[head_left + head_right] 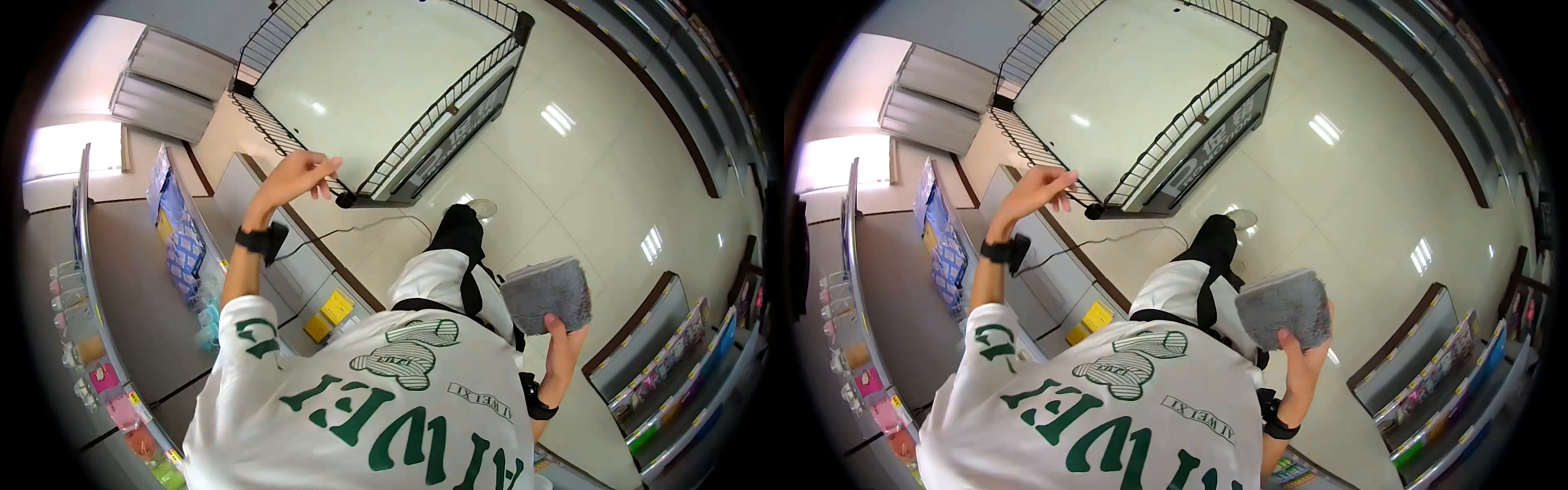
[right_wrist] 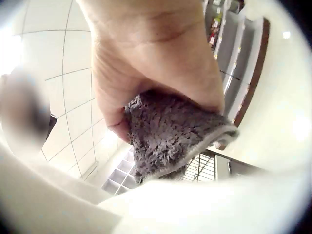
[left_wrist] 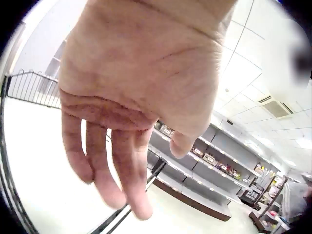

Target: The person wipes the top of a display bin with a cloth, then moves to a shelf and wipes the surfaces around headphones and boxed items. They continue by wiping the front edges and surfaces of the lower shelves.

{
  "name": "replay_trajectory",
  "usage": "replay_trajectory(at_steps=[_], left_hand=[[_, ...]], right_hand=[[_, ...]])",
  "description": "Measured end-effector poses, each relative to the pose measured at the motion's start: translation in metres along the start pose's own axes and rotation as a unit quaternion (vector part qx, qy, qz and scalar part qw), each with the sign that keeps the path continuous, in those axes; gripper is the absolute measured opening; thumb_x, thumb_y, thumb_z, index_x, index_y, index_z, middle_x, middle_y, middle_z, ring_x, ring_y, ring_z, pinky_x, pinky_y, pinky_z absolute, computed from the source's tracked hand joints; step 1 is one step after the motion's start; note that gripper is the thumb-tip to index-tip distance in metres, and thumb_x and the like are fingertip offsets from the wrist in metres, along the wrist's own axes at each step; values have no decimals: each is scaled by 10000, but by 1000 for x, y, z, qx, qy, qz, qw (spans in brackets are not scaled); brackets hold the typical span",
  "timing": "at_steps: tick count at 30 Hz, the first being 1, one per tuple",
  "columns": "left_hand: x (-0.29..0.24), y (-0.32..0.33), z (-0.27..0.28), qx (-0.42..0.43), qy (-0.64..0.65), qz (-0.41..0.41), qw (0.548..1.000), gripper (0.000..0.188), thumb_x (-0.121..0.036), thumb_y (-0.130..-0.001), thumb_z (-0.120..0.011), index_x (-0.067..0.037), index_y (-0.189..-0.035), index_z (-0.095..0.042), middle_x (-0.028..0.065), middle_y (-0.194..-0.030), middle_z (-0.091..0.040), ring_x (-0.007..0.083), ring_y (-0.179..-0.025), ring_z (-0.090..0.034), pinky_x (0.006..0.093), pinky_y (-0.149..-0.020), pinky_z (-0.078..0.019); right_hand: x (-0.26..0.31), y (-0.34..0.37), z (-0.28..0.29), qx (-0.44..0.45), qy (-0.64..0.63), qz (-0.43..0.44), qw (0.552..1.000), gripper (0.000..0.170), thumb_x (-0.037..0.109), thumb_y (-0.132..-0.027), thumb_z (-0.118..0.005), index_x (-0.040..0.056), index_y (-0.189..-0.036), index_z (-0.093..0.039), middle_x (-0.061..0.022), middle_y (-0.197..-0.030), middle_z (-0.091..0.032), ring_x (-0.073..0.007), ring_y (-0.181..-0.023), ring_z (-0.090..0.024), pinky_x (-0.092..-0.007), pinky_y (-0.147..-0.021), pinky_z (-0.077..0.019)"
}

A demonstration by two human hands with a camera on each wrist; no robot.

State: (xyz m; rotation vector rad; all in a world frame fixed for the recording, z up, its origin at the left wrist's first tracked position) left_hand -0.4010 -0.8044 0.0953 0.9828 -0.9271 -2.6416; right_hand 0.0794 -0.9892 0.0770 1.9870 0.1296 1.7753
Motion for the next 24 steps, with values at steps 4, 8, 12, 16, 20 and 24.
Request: replay_trajectory(at_steps=[4, 8, 12, 16, 20, 24], left_hand=[[-80, 44, -57, 49, 225, -187, 955, 363, -347, -1046, -557, -4, -1065, -673, 74, -745, -707, 143, -695, -703, 249, -715, -554], [-230, 80, -175, 209, 171, -391, 880, 785, -125, -847, -775, -91, -1526, -382, 105, -1483, -499, 212, -1378, -473, 387, -1132, -398], [-301, 122, -238, 310, 212, -488, 788, 805, -155, -708, -917, -52, -1399, -516, 115, -1437, -570, 268, -1356, -515, 401, -1159, -368], [-344, 157, -236, 116, -11, -709, 695, 642, -278, -676, -901, -44, -1214, -641, 128, -1295, -673, 321, -1266, -599, 563, -1156, -350], [-379, 171, -264, 120, 45, -731, 671, 526, -294, -666, -883, -43, -1093, -702, 143, -1277, -674, 341, -1236, -605, 606, -1102, -397], [-408, 178, -276, 113, 45, -760, 638, 399, -205, -702, -919, -24, -922, -639, 207, -1181, -691, 361, -1131, -643, 566, -1073, -433]], right_hand=[[-9, 1, 21, 10, -66, 27, 997, 730, 40, -813, -738, 0, -1466, -414, -103, -1352, -543, -217, -1275, -499, -363, -1114, -376], [49, 15, 9, 81, 51, 156, 983, 846, 39, -766, -830, 37, -1474, -368, -116, -1339, -534, -212, -1245, -519, -362, -1065, -424], [95, 65, 27, 4, 141, 292, 946, 926, 11, -663, -885, 49, -1452, -403, -158, -1305, -560, -292, -1207, -577, -374, -1030, -461], [103, 107, 65, -162, 186, 370, 896, 904, 23, -644, -900, 53, -1431, -455, -163, -1143, -588, -310, -999, -606, -384, -879, -504], [104, 128, 96, -258, 243, 425, 833, 987, 124, -635, -966, 43, -1455, -422, -105, -1158, -551, -203, -1011, -562, -348, -844, -490], [102, 124, 126, -319, 115, 333, 880, 1117, 174, -585, -1005, 68, -1496, -368, -133, -1331, -507, -247, -1209, -555, -376, -968, -503]])
Point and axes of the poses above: each hand's wrist, its own y-axis away from the middle knuckle, its own z-axis out of the back of the hand, x = y × z, the point moved 6 cm from there along -y, towards the middle knuckle
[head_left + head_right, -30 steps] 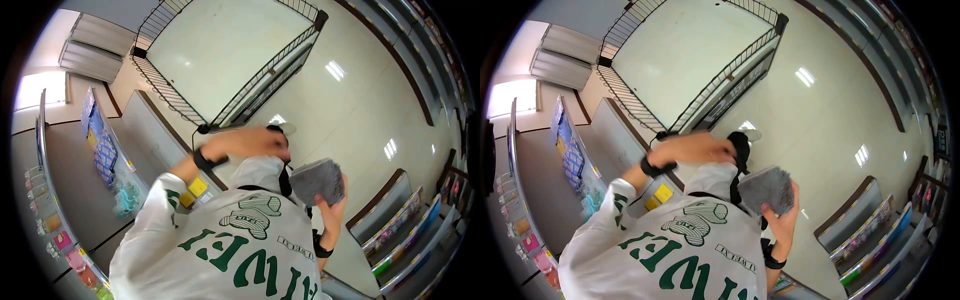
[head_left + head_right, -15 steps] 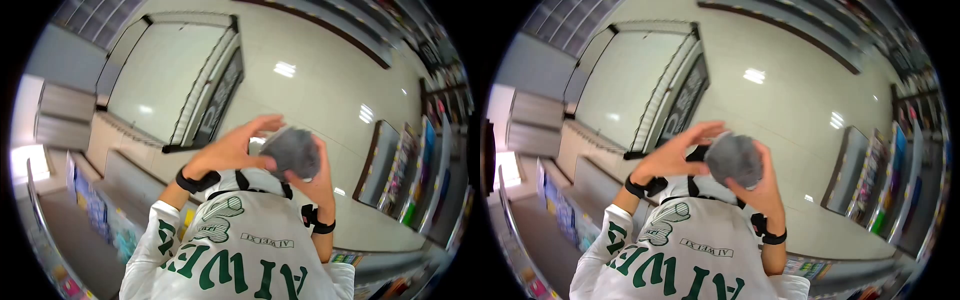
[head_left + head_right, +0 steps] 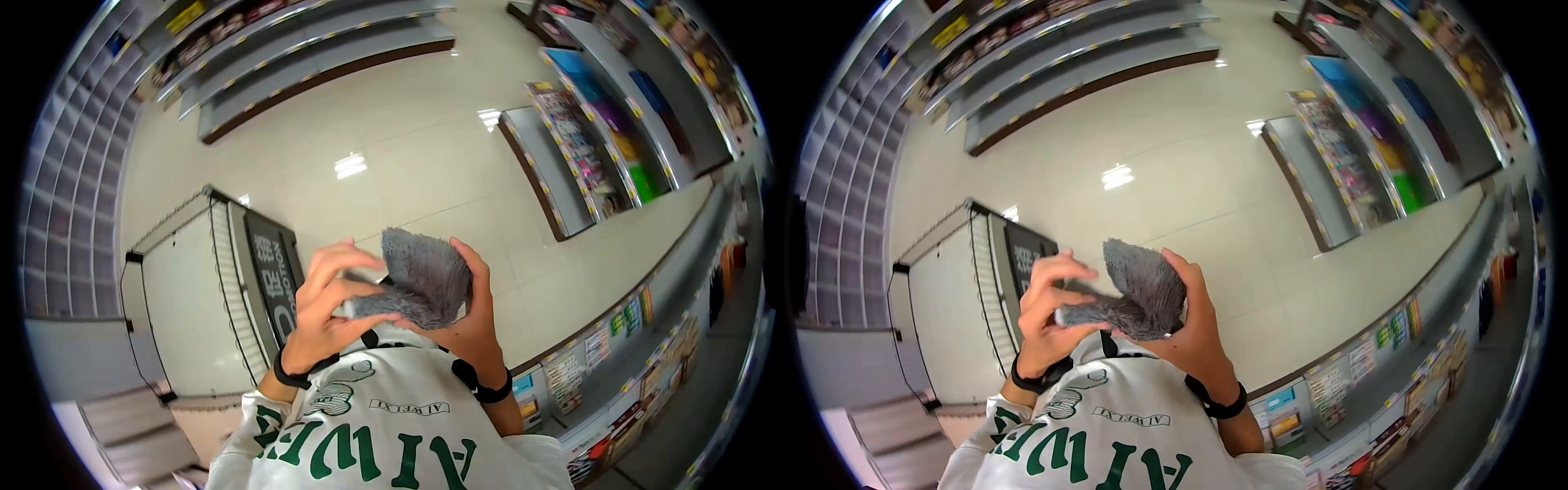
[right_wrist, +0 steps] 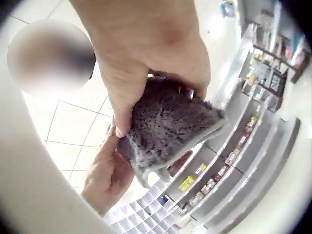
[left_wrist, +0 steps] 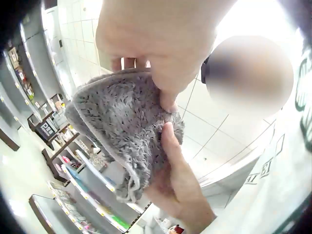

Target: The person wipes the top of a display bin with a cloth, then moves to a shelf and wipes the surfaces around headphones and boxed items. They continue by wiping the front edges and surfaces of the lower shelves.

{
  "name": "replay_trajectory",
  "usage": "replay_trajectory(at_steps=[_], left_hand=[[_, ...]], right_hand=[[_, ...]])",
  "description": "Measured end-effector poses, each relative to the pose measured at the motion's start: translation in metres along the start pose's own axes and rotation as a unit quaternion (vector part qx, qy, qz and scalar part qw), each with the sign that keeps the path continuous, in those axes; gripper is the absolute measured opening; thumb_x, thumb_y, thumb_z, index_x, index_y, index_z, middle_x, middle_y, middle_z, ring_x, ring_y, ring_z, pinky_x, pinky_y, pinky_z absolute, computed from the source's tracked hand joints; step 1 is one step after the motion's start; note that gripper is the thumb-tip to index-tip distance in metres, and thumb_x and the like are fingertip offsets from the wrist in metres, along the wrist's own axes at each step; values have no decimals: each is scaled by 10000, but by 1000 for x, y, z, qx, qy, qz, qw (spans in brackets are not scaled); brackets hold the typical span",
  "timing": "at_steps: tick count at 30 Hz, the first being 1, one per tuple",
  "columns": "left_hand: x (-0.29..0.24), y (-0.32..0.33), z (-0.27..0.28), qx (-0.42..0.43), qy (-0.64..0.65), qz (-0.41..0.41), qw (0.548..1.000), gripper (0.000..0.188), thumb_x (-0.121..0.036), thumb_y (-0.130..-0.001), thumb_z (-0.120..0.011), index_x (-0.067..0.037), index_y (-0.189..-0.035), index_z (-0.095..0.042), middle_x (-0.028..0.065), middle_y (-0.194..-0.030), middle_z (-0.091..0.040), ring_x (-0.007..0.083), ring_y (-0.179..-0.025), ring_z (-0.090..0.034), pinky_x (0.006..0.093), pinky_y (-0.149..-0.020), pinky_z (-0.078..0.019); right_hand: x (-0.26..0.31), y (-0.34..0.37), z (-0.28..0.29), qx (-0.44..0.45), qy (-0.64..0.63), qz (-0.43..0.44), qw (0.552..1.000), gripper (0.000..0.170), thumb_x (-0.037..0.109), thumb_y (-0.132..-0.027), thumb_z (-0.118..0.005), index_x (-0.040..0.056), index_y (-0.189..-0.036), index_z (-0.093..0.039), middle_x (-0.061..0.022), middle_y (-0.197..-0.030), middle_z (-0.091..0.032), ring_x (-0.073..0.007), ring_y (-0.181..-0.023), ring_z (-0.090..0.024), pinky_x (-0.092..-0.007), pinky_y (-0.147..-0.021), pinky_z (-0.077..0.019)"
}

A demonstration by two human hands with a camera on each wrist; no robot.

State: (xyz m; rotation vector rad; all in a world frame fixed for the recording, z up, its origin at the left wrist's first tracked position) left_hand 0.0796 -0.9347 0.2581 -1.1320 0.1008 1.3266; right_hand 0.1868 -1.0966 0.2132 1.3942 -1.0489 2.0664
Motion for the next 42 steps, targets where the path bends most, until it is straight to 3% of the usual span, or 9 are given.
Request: replay_trajectory(at_steps=[4, 8, 14, 21, 26, 29, 32, 37, 42], left_hand=[[45, -10, -44, 50, 370, 217, 902, 319, -69, -889, -782, -32, -1001, -486, 216, -1085, -723, 156, -991, -660, 317, -853, -528], [82, -49, -90, 124, 344, 280, 888, 297, -201, -944, -749, -44, -1026, -510, -2, -912, -572, 61, -859, -510, 242, -768, -450], [125, -129, -162, 154, 525, 306, 779, 265, -262, -1014, -655, -64, -1029, -480, -31, -899, -508, 52, -814, -434, 228, -722, -371], [142, -237, -231, 211, 658, 324, 646, 392, -384, -986, -683, -63, -1045, -466, 3, -873, -542, 64, -827, -512, 228, -728, -410], [132, -305, -286, 315, 684, 323, 573, 463, -444, -955, -704, -58, -1096, -490, 8, -950, -558, 80, -888, -550, 243, -789, -455], [144, -331, -337, 337, 610, 319, 642, 479, -460, -937, -726, -47, -1133, -584, 1, -1038, -584, 90, -961, -558, 257, -844, -465], [153, -387, -368, 243, 399, 241, 851, 226, -262, -993, -688, -47, -1048, -649, -49, -881, -613, 59, -828, -540, 233, -756, -452], [127, -441, -424, 218, 446, 202, 844, 232, -197, -985, -701, -4, -1099, -639, -15, -950, -652, 62, -892, -561, 238, -822, -467], [125, -490, -488, 297, 425, 222, 826, 382, -337, -966, -725, -5, -1130, -631, 13, -1047, -656, 94, -967, -578, 276, -866, -473]], right_hand=[[-40, -10, 35, -26, -77, -77, 994, 1109, 198, -623, -992, 28, -1516, -356, -130, -1412, -499, -270, -1277, -527, -398, -1060, -433], [-80, -32, 73, -59, -105, -132, 984, 1041, 118, -669, -961, 17, -1518, -367, -105, -1423, -510, -220, -1328, -492, -371, -1128, -387], [-87, -106, 147, -145, -164, -145, 965, 917, 26, -732, -905, 30, -1482, -377, -112, -1358, -546, -206, -1262, -542, -364, -1007, -499], [-96, -182, 210, -135, 21, -95, 986, 834, 174, -752, -900, 56, -1422, -417, -147, -1340, -560, -234, -1200, -584, -377, -1026, -483], [-122, -194, 250, -191, -8, -52, 980, 877, 405, -791, -849, 48, -1448, -391, -140, -1336, -552, -248, -1220, -574, -365, -1027, -465], [-161, -195, 286, -312, -27, -61, 948, 912, 563, -859, -745, 32, -1478, -335, -118, -1317, -518, -243, -1197, -539, -364, -1004, -439], [-170, -204, 348, -380, 220, -122, 890, 611, 148, -876, -760, 40, -1378, -430, -97, -1130, -491, -219, -989, -518, -359, -886, -447], [-191, -243, 391, -326, 19, -146, 934, 545, 194, -918, -729, 11, -1387, -519, -150, -1321, -601, -236, -1233, -568, -350, -1043, -442], [-234, -292, 427, -285, -124, -137, 941, 547, 171, -874, -801, -31, -1321, -559, -82, -1156, -689, -137, -1042, -634, -308, -930, -507]])
Point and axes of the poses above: each hand's wrist, its own y-axis away from the middle knuckle, its own z-axis out of the back of the hand, x = y × z, the point moved 6 cm from there along -y, towards the middle knuckle
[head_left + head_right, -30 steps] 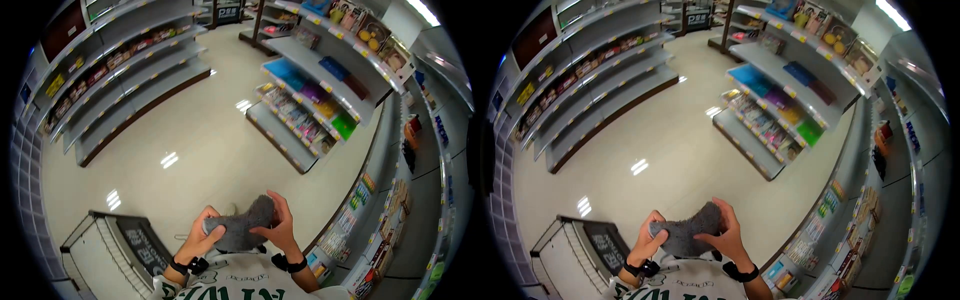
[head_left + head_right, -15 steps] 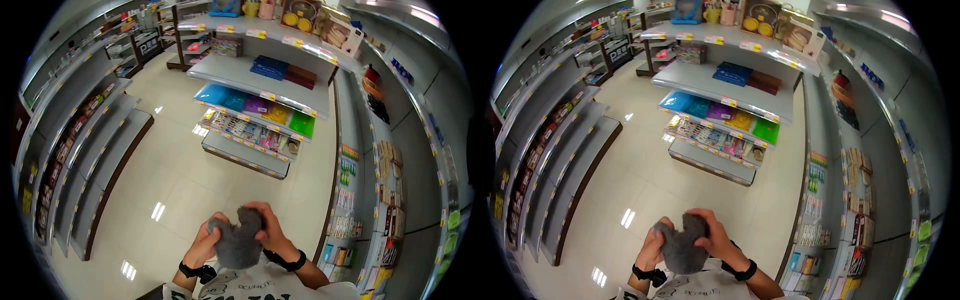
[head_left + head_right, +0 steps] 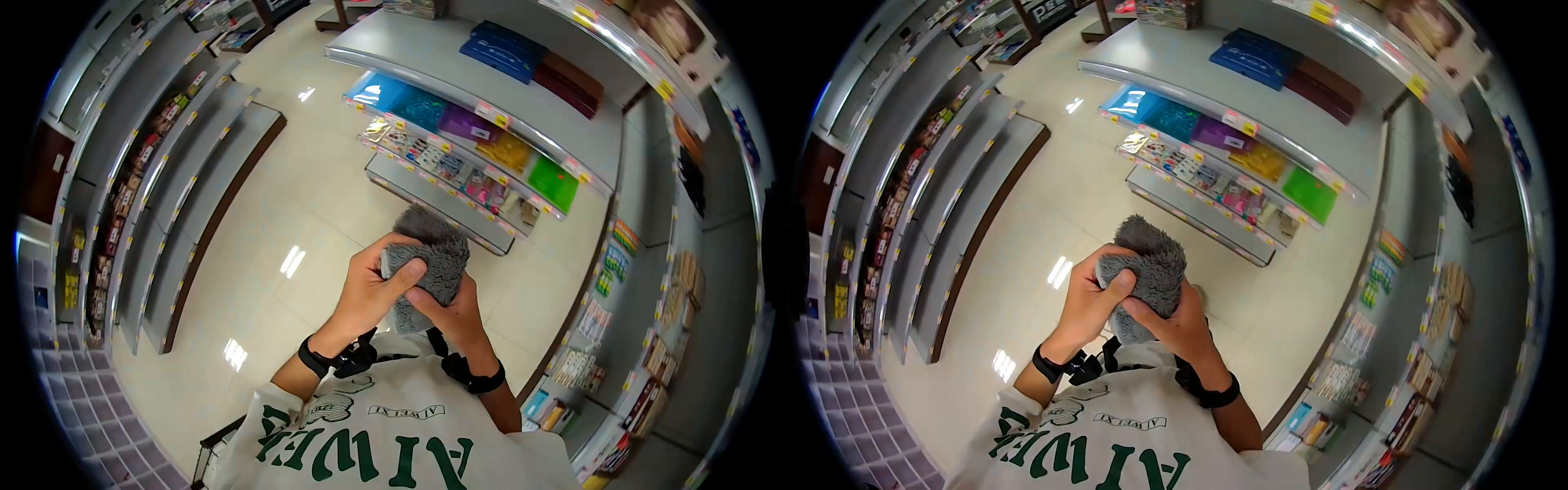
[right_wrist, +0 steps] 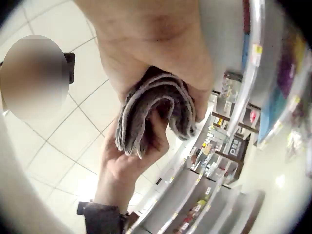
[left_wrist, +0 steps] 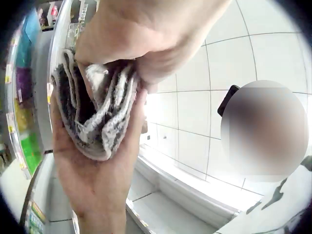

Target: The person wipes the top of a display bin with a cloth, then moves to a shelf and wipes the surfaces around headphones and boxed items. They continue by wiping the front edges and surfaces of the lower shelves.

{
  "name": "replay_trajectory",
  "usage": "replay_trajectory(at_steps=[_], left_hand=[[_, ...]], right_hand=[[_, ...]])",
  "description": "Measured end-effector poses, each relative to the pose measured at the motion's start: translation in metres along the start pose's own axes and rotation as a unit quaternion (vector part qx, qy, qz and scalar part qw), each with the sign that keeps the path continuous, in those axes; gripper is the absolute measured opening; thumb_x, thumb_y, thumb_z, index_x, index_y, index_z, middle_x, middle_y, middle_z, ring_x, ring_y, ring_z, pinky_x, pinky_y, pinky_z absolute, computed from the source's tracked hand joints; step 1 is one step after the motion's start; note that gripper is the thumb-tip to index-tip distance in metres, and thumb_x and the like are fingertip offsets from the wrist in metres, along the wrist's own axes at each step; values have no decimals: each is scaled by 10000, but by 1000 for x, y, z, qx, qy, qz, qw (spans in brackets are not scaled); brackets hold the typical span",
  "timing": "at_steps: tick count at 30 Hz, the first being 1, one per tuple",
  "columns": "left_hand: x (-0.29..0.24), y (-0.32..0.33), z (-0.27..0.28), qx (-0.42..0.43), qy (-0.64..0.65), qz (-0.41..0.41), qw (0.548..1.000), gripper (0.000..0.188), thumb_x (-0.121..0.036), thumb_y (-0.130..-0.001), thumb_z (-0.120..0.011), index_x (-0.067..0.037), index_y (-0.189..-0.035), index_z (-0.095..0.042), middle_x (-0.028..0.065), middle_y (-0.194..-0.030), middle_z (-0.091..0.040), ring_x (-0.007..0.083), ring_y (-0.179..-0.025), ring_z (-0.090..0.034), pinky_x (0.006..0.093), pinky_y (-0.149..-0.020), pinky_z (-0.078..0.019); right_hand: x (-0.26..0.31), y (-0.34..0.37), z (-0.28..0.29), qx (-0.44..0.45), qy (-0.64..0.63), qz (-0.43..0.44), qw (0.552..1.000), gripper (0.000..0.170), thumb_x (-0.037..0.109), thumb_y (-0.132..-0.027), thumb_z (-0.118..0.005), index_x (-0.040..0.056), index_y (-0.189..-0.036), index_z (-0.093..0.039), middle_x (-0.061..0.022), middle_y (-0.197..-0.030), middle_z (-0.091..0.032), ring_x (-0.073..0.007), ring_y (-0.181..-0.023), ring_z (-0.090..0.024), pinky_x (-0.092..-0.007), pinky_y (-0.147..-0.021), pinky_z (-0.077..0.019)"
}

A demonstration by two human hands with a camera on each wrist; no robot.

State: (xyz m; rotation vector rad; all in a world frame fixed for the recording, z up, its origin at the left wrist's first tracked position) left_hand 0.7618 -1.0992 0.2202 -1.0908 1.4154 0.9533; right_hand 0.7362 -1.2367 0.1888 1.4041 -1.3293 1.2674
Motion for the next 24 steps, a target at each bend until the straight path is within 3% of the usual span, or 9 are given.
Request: replay_trajectory(at_steps=[4, 7, 10, 12, 15, 17, 18, 22, 24], left_hand=[[-9, -65, 1, -22, -93, -24, 995, 343, -311, -964, -725, -21, -1118, -624, 62, -970, -696, 127, -857, -641, 277, -766, -500], [-23, -101, -3, -52, -419, -106, 900, 331, -291, -925, -747, -34, -1074, -600, 173, -749, -662, 325, -581, -640, 341, -545, -488], [-19, -126, 10, -130, -489, -169, 846, 437, -406, -904, -743, -33, -1058, -574, 99, -822, -664, 332, -546, -637, 357, -496, -494], [-19, -143, 25, -154, -474, -158, 853, 528, -459, -857, -777, -28, -1089, -580, 111, -857, -636, 330, -698, -678, 383, -554, -514], [-14, -168, 61, -185, -372, -102, 904, 675, -483, -804, -816, -8, -1219, -574, 176, -1028, -622, 318, -1029, -633, 402, -773, -531], [22, -183, 83, -54, -80, 40, 995, 531, -398, -918, -744, 8, -1230, -601, 115, -1085, -674, 185, -1002, -636, 329, -847, -517], [32, -187, 87, 13, 90, 130, 987, 469, -364, -959, -714, 12, -1220, -615, 89, -1102, -684, 145, -1006, -627, 310, -870, -510], [11, -202, 154, -31, 138, 21, 990, 355, -290, -1020, -648, 14, -1200, -622, 49, -1112, -679, 112, -1003, -614, 286, -890, -499], [8, -208, 202, -116, 219, -14, 969, 378, -318, -1031, -627, 6, -1224, -598, 55, -1136, -675, 122, -1022, -624, 297, -909, -507]], right_hand=[[-19, -60, 32, 72, -50, -98, 991, 373, 158, -910, -765, -26, -1205, -632, -43, -1078, -694, -95, -976, -625, -290, -864, -520], [-44, -90, 41, 87, -49, -143, 985, 290, 162, -929, -750, -31, -1130, -673, -34, -1001, -714, -82, -919, -636, -276, -820, -525], [-44, -121, 45, 69, -43, -121, 989, 267, 159, -933, -749, -32, -1107, -682, -26, -978, -718, -76, -894, -639, -271, -797, -529], [-38, -146, 42, 61, -38, -89, 993, 274, 159, -930, -755, -32, -1111, -682, -29, -983, -721, -76, -893, -643, -269, -794, -531], [-32, -175, 33, 48, -43, -63, 996, 259, 143, -919, -763, -26, -1100, -686, -30, -995, -722, -81, -883, -641, -274, -796, -530], [-40, -188, 18, 89, -64, -137, 985, 330, 180, -897, -793, -30, -1127, -682, -65, -1052, -727, -106, -936, -653, -287, -830, -531], [-39, -199, 8, 87, -54, -130, 986, 330, 180, -897, -793, -30, -1127, -682, -65, -1052, -727, -106, -936, -653, -287, -830, -531], [-22, -242, -37, 96, 92, -96, 986, 427, 173, -873, -810, -47, -1204, -653, -127, -1079, -722, -191, -969, -679, -323, -837, -535], [67, -265, -59, -65, 392, 204, 895, 429, 129, -823, -824, -48, -1180, -666, -176, -1030, -718, -267, -884, -691, -331, -802, -533]])
Point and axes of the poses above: each hand's wrist, its own y-axis away from the middle knuckle, its own z-axis out of the back of the hand, x = y × z, the point moved 6 cm from there along -y, towards the middle knuckle
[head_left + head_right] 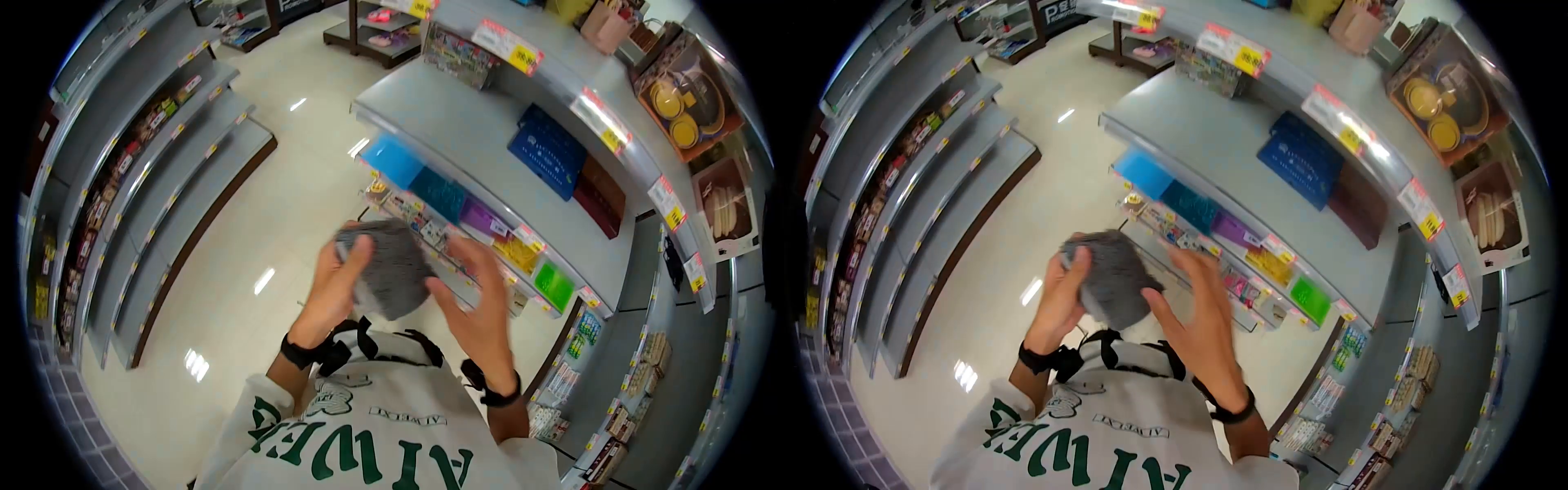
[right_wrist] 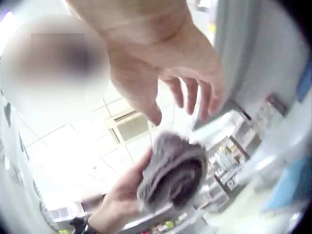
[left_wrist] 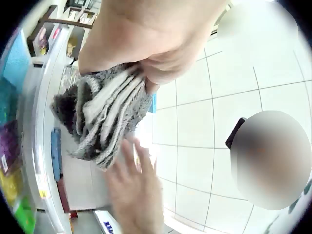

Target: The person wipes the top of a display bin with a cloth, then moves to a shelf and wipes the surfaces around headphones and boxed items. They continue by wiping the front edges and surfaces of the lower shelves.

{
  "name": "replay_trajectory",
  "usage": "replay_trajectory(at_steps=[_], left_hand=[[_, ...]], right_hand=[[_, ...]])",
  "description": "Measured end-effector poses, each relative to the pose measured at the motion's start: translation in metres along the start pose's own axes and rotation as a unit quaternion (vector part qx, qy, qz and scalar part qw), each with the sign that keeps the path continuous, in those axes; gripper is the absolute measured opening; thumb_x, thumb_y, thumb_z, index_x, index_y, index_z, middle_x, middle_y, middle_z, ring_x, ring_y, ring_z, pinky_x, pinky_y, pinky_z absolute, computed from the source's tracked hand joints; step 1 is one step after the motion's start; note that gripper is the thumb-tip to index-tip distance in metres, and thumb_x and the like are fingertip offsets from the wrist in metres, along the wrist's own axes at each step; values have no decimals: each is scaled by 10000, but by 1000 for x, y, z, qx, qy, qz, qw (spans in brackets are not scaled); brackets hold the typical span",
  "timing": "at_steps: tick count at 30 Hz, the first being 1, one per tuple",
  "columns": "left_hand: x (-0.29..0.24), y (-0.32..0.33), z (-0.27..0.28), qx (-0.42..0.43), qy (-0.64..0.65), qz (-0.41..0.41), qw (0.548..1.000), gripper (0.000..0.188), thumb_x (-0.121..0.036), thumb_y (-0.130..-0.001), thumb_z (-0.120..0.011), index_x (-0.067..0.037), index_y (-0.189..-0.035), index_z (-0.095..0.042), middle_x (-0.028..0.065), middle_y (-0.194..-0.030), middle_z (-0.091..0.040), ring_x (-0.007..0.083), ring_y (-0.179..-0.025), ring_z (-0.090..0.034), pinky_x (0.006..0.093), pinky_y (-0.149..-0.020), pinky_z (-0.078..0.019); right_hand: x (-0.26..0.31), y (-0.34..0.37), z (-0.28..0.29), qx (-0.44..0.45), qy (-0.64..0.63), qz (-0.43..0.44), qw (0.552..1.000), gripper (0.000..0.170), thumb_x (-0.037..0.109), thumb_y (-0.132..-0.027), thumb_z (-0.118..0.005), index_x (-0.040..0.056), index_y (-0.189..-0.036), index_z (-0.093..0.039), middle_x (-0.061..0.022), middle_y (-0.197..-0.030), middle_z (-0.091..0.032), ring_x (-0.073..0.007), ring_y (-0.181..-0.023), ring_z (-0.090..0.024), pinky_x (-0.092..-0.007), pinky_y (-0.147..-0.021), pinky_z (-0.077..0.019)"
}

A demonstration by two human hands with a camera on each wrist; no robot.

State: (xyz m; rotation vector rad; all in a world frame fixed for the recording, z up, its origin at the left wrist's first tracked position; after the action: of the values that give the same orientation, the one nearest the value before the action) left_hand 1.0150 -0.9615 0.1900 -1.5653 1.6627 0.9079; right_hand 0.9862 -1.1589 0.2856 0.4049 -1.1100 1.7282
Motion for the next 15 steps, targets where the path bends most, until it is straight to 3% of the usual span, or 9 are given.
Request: replay_trajectory(at_steps=[2, 4, 5, 6, 8, 10, 15], left_hand=[[-21, -17, 44, -71, 15, 32, 997, 391, -344, -1042, -602, -7, -1239, -580, 66, -1148, -674, 142, -1047, -636, 319, -936, -517], [-37, -30, 85, -78, -3, 42, 996, 447, -414, -1044, -574, -11, -1236, -585, 100, -1162, -679, 169, -1037, -661, 342, -917, -541], [-46, -34, 94, -89, -12, 39, 995, 464, -429, -1040, -573, -7, -1234, -585, 100, -1156, -679, 173, -1022, -665, 341, -907, -545], [-58, -36, 103, -101, -21, 31, 994, 482, -444, -1037, -573, -4, -1233, -584, 100, -1150, -679, 177, -1007, -669, 340, -897, -548], [-66, -39, 122, -109, -28, 33, 993, 486, -446, -1033, -581, -1, -1229, -585, 102, -1156, -677, 182, -1022, -666, 347, -908, -544], [-71, -41, 144, -127, -36, 30, 991, 490, -448, -1029, -588, 1, -1224, -585, 105, -1162, -674, 187, -1036, -663, 354, -918, -540], [-74, -33, 190, -188, -10, 21, 982, 494, -438, -1030, -590, 0, -1256, -554, 126, -1196, -661, 214, -1114, -644, 386, -979, -518]], right_hand=[[59, -10, 31, 13, -20, 34, 999, 356, 154, -825, -783, 46, -1156, -708, -120, -978, -710, -259, -970, -689, -330, -895, -517], [111, -22, 26, 181, -219, 58, 957, 202, 101, -829, -710, 61, -1026, -735, -110, -964, -715, -244, -923, -693, -313, -811, -529], [130, -28, 17, 176, -214, 46, 960, 202, 101, -829, -710, 61, -1026, -735, -110, -964, -715, -244, -923, -693, -313, -811, -529], [158, -37, 5, 100, -256, 92, 957, 315, 276, -783, -740, 27, -975, -723, -92, -864, -677, -220, -776, -622, -309, -682, -468], [196, -49, -18, -55, -334, 194, 921, 699, 627, -689, -800, -40, -872, -697, -56, -665, -602, -173, -484, -480, -300, -425, -346], [212, -58, -40, -126, -322, 249, 905, 574, 579, -758, -749, 43, -945, -662, -68, -708, -627, -182, -486, -487, -307, -426, -371], [237, -80, -81, -188, -301, 293, 888, 291, 459, -929, -622, 252, -1127, -573, -97, -818, -690, -205, -490, -503, -325, -429, -433]])
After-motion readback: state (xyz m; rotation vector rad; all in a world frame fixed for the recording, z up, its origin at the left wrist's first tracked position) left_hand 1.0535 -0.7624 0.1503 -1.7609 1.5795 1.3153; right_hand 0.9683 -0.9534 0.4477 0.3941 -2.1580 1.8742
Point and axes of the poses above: each hand's wrist, its own y-axis away from the middle knuckle, its own z-axis out of the back of the hand, x = y × z, the point moved 6 cm from there along -y, towards the middle knuckle
